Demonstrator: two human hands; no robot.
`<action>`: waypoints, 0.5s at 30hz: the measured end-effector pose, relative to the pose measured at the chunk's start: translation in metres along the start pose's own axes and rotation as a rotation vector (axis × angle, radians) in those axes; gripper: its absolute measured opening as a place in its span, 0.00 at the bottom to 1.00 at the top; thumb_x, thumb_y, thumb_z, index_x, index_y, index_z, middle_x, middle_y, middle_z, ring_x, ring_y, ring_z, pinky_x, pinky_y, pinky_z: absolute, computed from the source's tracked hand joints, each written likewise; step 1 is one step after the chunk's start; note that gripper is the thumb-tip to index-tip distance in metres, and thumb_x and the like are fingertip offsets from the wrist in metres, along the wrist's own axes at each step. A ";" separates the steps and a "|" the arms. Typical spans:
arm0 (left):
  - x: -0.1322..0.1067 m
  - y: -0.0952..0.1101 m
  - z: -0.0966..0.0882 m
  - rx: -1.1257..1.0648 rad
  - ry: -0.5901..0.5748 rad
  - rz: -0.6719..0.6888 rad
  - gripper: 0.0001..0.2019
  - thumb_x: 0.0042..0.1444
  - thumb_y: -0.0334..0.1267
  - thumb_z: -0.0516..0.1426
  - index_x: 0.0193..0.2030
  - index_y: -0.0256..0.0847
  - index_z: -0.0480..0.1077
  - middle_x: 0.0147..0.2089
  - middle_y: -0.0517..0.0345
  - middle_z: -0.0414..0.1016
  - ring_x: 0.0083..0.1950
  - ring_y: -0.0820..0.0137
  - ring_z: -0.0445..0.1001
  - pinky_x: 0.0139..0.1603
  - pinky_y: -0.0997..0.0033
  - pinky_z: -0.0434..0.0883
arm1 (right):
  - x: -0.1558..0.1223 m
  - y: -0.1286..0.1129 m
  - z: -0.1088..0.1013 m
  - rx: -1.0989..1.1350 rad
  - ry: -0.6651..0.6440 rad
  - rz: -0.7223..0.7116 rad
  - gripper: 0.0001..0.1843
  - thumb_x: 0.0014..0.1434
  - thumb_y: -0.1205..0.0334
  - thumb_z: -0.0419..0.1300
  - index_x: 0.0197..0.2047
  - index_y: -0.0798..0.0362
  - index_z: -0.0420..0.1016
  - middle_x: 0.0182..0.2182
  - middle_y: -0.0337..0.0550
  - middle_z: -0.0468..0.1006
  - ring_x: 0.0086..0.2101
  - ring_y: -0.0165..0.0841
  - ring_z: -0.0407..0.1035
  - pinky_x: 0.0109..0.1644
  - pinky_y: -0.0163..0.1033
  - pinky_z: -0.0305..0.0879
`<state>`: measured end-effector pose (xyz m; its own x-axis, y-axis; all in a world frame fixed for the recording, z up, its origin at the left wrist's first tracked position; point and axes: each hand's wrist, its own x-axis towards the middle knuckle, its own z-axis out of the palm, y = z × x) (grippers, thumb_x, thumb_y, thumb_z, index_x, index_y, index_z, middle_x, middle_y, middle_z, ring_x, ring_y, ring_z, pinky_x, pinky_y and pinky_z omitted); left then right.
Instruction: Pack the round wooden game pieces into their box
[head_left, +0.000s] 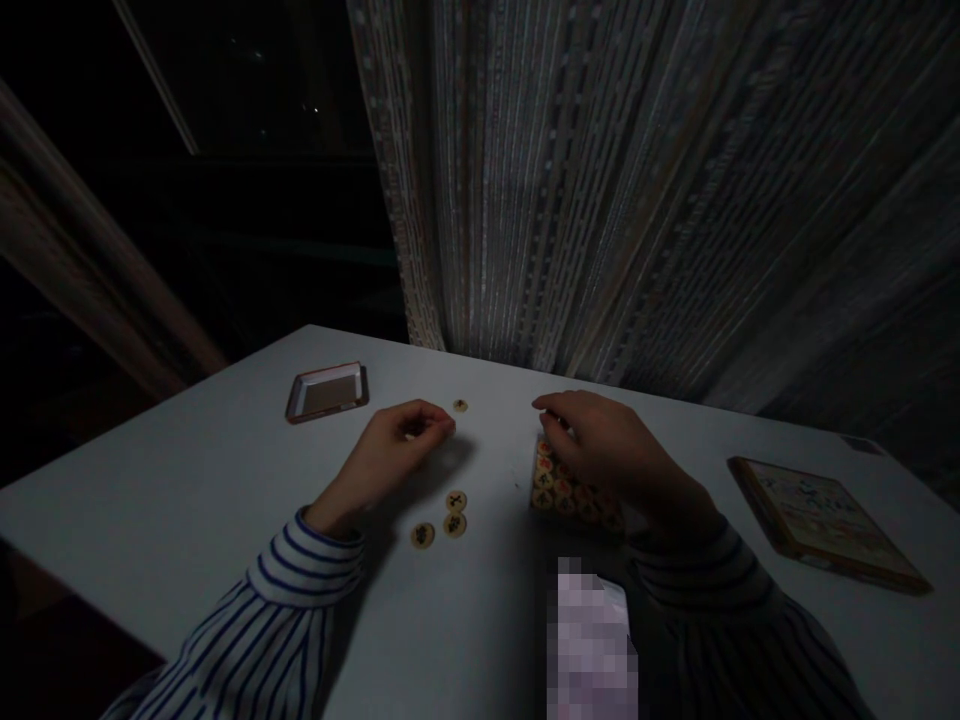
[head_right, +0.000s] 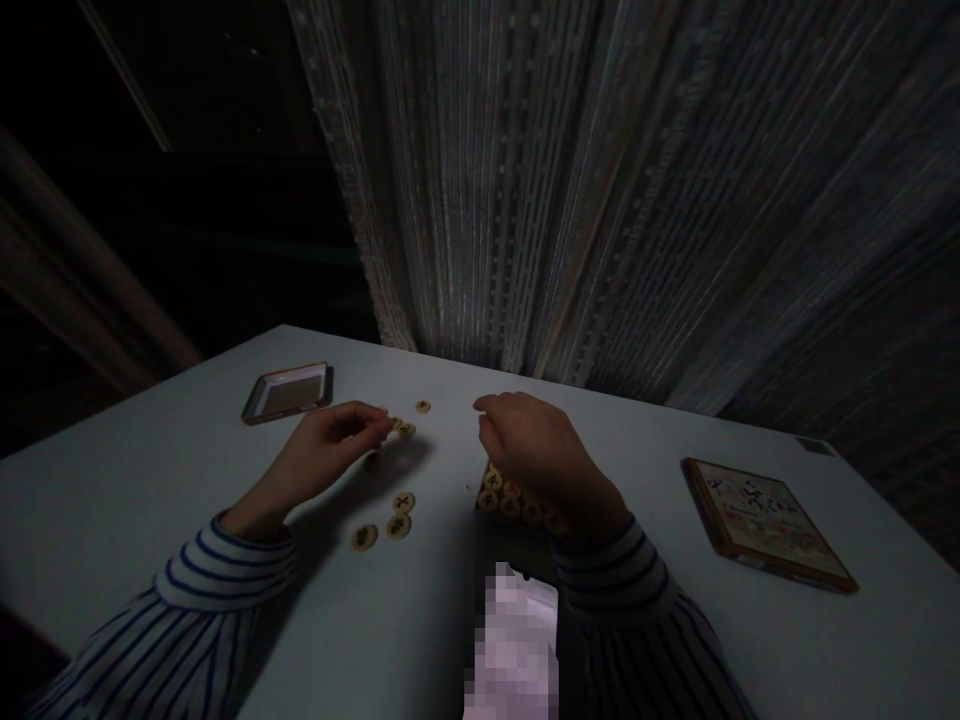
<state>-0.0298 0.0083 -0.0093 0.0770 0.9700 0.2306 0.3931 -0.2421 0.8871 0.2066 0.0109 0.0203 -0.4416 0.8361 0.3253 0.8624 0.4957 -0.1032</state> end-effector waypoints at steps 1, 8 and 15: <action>-0.003 -0.006 0.000 -0.014 0.014 0.008 0.13 0.48 0.46 0.58 0.30 0.37 0.72 0.28 0.56 0.75 0.27 0.72 0.70 0.28 0.74 0.68 | 0.000 0.000 0.001 -0.006 -0.001 -0.002 0.18 0.60 0.64 0.47 0.49 0.56 0.72 0.46 0.48 0.77 0.45 0.38 0.70 0.48 0.42 0.64; -0.009 -0.039 -0.006 0.073 0.190 0.014 0.11 0.51 0.44 0.57 0.31 0.37 0.72 0.29 0.56 0.76 0.31 0.70 0.72 0.34 0.72 0.69 | 0.003 0.000 0.007 -0.038 0.014 -0.034 0.18 0.59 0.66 0.48 0.48 0.57 0.73 0.44 0.50 0.77 0.44 0.40 0.70 0.48 0.45 0.64; -0.004 -0.048 -0.015 0.138 0.384 -0.003 0.11 0.52 0.43 0.55 0.33 0.37 0.71 0.30 0.57 0.75 0.31 0.70 0.72 0.35 0.72 0.68 | 0.005 0.001 0.015 -0.058 0.022 -0.056 0.18 0.58 0.65 0.50 0.50 0.57 0.72 0.45 0.53 0.76 0.44 0.43 0.70 0.47 0.49 0.64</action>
<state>-0.0633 0.0155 -0.0469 -0.2620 0.8855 0.3838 0.5144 -0.2084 0.8319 0.2014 0.0188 0.0076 -0.4850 0.8017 0.3494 0.8495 0.5268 -0.0296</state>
